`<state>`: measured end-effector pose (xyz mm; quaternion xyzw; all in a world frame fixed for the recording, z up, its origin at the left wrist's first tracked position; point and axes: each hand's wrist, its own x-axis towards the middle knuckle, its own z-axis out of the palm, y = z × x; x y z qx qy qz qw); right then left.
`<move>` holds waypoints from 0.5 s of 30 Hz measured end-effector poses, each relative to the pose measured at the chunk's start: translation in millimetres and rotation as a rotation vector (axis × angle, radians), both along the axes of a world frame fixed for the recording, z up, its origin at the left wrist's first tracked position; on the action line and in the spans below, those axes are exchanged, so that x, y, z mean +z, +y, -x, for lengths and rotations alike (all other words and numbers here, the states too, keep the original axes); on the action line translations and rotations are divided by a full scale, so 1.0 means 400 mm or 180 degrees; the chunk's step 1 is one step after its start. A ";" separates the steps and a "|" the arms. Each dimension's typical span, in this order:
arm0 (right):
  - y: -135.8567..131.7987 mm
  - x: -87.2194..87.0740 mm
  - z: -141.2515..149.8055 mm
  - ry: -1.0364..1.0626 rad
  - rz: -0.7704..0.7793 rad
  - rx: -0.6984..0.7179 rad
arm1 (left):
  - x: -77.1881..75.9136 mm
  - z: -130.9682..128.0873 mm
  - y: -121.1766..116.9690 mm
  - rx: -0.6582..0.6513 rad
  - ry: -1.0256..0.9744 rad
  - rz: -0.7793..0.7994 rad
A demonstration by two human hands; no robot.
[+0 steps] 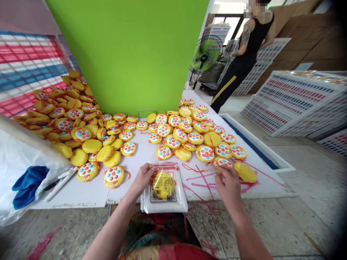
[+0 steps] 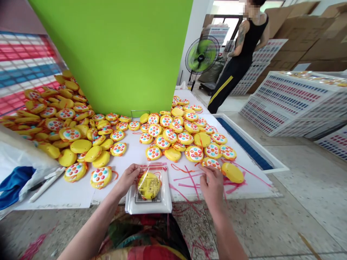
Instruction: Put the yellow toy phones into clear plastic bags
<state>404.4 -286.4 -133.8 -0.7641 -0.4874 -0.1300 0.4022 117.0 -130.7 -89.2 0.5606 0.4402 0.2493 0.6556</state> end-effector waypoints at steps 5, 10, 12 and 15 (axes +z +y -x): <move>0.101 0.037 0.127 0.0746 0.0278 0.0808 | 0.011 -0.005 -0.019 -0.0044 -0.0345 0.0380; 0.126 0.003 0.141 0.0702 0.0686 0.1167 | -0.010 0.008 -0.018 0.0088 -0.0483 0.0285; 0.102 -0.016 0.106 0.0477 0.0838 0.1020 | -0.020 0.011 -0.015 0.0095 -0.0553 0.0284; 0.045 -0.029 0.036 -0.0245 0.0909 0.0397 | -0.027 0.011 -0.010 -0.0033 -0.0709 0.0323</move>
